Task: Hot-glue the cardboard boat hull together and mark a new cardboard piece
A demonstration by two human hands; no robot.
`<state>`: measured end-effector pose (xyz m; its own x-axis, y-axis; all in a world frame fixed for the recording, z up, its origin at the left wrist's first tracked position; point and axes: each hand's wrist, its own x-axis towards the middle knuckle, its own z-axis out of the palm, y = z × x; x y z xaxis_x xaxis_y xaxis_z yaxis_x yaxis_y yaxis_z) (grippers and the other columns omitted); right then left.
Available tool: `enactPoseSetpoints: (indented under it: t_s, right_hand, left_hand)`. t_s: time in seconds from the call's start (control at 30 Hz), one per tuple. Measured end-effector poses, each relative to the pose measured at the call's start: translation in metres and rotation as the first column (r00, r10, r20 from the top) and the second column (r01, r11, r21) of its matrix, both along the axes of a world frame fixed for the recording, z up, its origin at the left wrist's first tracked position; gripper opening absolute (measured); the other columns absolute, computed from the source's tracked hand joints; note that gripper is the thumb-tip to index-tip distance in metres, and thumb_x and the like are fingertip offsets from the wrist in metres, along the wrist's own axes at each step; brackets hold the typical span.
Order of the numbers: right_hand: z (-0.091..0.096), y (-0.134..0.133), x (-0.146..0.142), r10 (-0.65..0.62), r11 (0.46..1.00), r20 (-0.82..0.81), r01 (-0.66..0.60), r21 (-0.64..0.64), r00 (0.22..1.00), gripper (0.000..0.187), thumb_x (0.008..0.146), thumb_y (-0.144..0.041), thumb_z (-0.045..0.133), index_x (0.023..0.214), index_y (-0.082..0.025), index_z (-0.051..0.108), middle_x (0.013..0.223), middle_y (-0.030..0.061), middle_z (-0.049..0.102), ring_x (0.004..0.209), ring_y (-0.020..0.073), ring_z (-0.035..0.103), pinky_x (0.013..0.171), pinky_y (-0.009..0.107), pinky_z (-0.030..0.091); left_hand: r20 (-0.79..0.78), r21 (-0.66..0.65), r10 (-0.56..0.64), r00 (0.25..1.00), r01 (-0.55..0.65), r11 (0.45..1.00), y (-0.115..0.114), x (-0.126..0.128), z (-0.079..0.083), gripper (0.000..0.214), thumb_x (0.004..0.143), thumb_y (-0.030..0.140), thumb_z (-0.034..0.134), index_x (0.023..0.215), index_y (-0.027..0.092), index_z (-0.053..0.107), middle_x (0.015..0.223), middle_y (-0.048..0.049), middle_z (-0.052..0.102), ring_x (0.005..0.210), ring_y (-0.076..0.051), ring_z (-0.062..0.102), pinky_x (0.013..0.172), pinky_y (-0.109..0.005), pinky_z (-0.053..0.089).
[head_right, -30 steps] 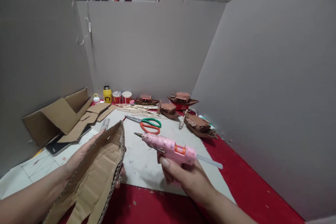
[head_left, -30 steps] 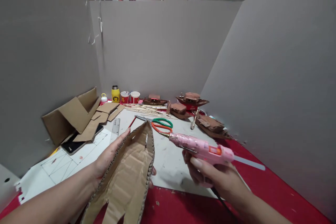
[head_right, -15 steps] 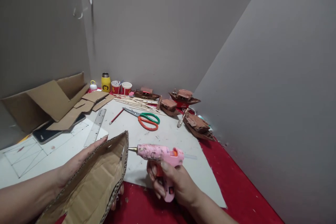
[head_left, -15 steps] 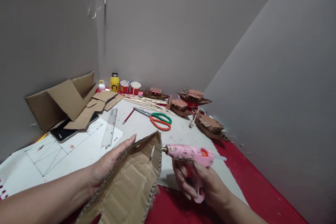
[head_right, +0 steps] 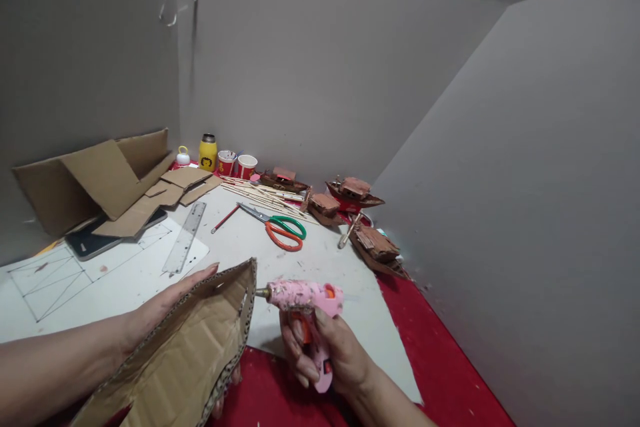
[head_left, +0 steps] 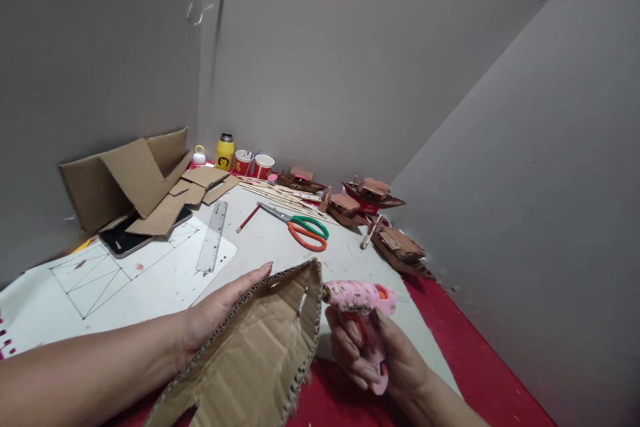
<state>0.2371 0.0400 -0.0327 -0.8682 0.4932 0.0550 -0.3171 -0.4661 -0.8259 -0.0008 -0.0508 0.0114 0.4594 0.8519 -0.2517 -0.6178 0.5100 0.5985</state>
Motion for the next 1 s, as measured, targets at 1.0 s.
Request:
enactPoseSetpoints:
  t_s: [1.0]
  right_hand:
    - [-0.008, 0.011, 0.01, 0.096, 0.99, 0.147, -0.11, 0.091, 0.984, 0.062, 0.073, -0.068, 0.065, 0.05, -0.019, 0.036, 0.039, -0.0086, 0.034, 0.027, 0.0035, 0.027, 0.033, 0.019, 0.036]
  left_hand:
    - [0.058, -0.115, -0.066, 0.996, 0.072, 0.991, -0.005, 0.004, 0.002, 0.048, 0.082, 0.053, 0.063, 0.117, 0.02, 0.069, 0.107, -0.0088, 0.075, 0.114, -0.029, 0.062, 0.105, -0.041, 0.035]
